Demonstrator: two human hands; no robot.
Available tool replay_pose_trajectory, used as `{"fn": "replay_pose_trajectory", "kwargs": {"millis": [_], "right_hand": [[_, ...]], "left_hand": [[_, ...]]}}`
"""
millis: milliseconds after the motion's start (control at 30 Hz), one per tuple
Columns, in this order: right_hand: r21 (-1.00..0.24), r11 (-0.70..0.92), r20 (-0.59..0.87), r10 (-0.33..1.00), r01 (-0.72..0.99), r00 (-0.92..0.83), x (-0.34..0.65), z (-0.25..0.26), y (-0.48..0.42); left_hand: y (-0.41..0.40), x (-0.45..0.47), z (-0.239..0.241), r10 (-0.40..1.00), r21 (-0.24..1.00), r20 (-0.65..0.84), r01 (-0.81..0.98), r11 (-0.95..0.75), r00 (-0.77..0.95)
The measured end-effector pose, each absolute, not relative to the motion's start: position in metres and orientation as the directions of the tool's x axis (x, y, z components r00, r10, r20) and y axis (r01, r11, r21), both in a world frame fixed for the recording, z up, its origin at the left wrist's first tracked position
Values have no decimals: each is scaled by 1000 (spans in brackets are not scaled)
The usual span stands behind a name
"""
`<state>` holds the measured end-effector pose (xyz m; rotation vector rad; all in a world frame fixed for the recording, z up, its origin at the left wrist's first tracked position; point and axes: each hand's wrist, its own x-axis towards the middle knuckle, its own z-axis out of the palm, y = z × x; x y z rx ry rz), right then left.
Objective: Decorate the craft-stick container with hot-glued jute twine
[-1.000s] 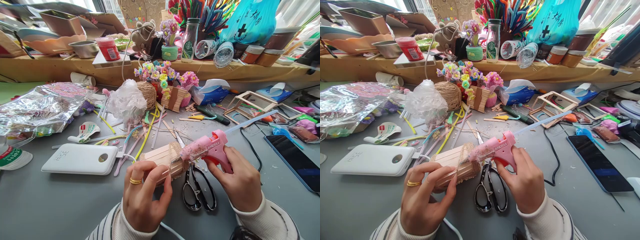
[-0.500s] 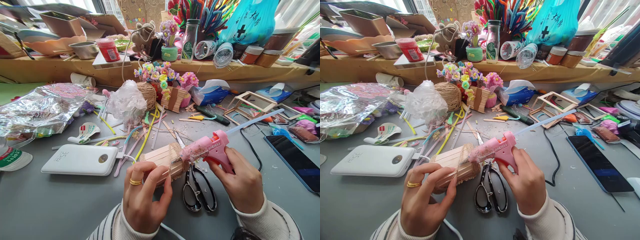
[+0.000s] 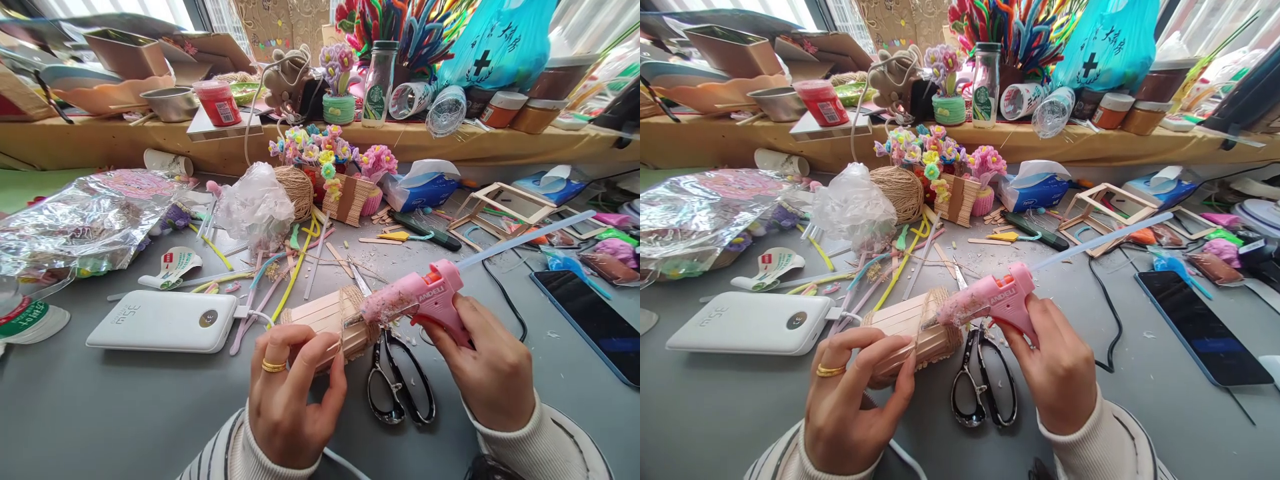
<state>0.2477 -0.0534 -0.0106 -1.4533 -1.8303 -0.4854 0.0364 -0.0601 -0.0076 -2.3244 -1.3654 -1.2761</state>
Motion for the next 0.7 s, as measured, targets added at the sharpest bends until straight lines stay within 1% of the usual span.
{"fn": "replay_pose_trajectory", "kwargs": {"millis": [233, 700], "right_hand": [[-101, 247, 758, 646, 964, -86, 247, -11, -53], [-34, 218, 800, 590, 975, -104, 245, -10, -49]], "left_hand": [[-61, 35, -7, 642, 265, 732, 775, -574, 226], [-60, 35, -7, 634, 255, 740, 778, -575, 226]]}}
